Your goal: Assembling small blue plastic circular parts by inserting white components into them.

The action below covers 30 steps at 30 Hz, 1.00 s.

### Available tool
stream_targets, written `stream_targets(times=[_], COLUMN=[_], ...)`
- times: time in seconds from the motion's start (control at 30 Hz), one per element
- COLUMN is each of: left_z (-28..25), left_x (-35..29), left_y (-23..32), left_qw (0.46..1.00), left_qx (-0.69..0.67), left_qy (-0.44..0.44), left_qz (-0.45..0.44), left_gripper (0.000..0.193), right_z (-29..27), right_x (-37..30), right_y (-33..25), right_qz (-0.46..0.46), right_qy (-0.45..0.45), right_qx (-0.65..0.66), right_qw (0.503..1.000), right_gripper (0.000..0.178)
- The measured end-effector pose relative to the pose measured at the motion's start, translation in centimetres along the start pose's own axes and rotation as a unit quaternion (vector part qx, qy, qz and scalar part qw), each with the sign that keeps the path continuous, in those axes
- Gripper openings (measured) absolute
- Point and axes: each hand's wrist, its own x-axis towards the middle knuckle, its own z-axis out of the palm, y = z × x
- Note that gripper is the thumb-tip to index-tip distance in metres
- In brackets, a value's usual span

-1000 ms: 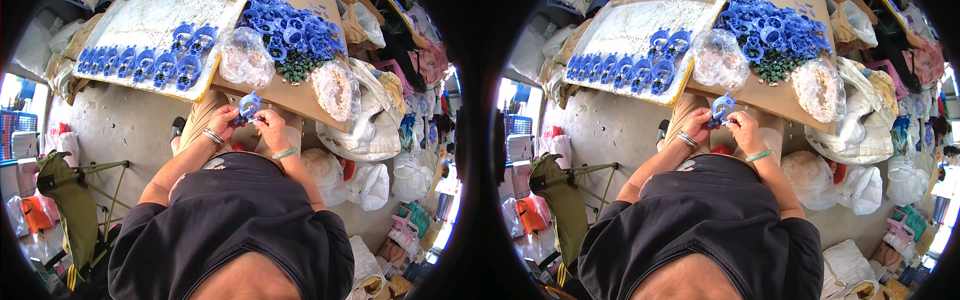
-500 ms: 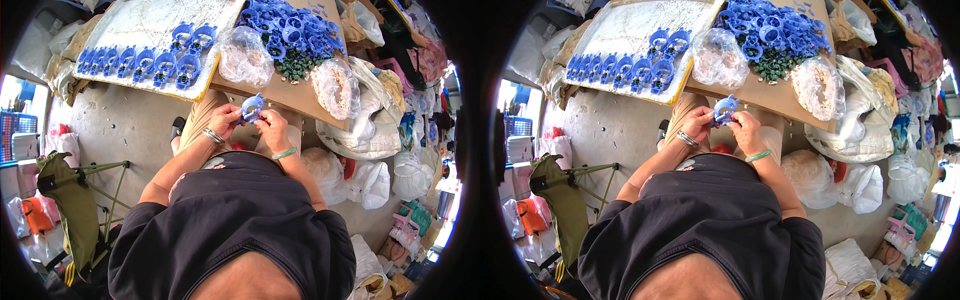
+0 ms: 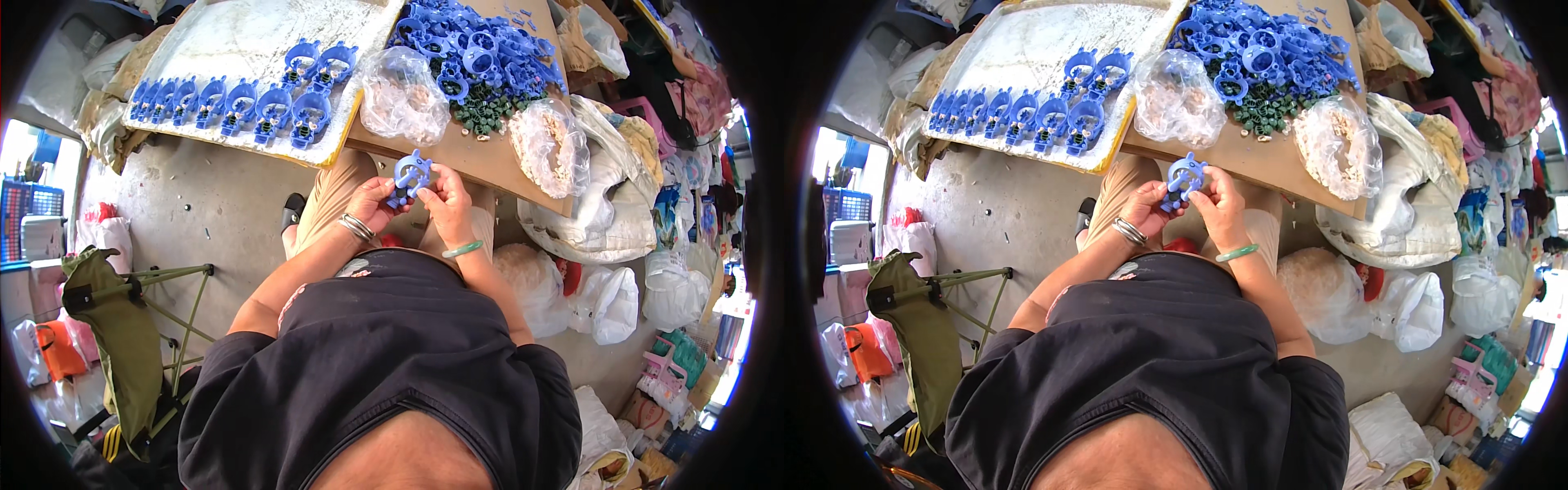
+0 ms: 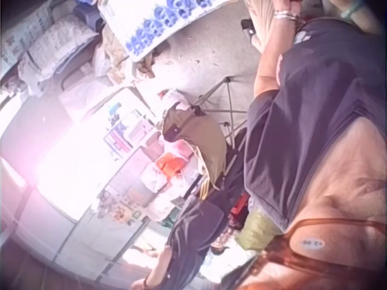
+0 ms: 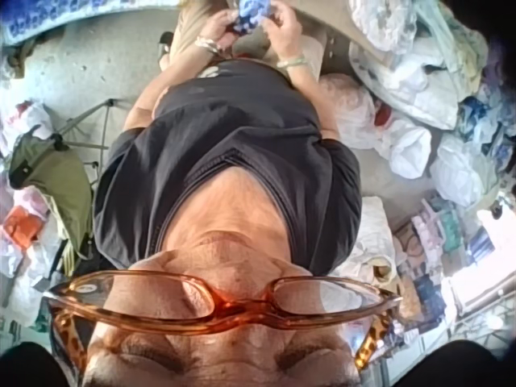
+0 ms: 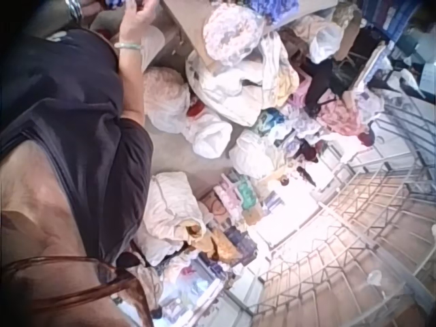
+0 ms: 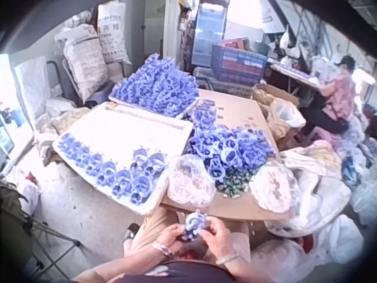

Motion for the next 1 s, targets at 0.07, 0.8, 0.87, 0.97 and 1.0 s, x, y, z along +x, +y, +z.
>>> stream_targets(times=[0.07, 0.8, 0.87, 0.97, 1.0], left_z=[0.2, 1.4, 2.0, 3.4, 3.8], left_x=[0.0, -0.7, -1.2, -1.8, -2.1], left_y=[0.0, 0.9, 1.7, 2.9, 3.5], left_qw=[1.0, 0.996, 0.996, 0.994, 0.993], left_qx=[-0.021, -0.071, -0.067, -0.078, -0.076], left_qy=[0.008, -0.048, -0.063, -0.071, -0.076], left_qz=[0.006, 0.0, 0.013, 0.029, 0.042], left_gripper=[0.013, 0.018, 0.019, 0.018, 0.017], right_z=[0.2, -0.2, -0.4, -1.5, -1.7], right_x=[0.2, -0.2, -0.1, -0.2, -0.3], right_y=[0.6, 0.6, 0.0, 1.9, 2.2], right_qz=[-0.013, 0.074, 0.095, 0.121, 0.139], right_qy=[0.04, -0.018, 0.01, 0.03, 0.036], right_qx=[0.074, 0.224, 0.264, 0.271, 0.267], right_qw=[0.996, 0.972, 0.96, 0.954, 0.953], right_gripper=[0.05, 0.061, 0.05, 0.036, 0.027])
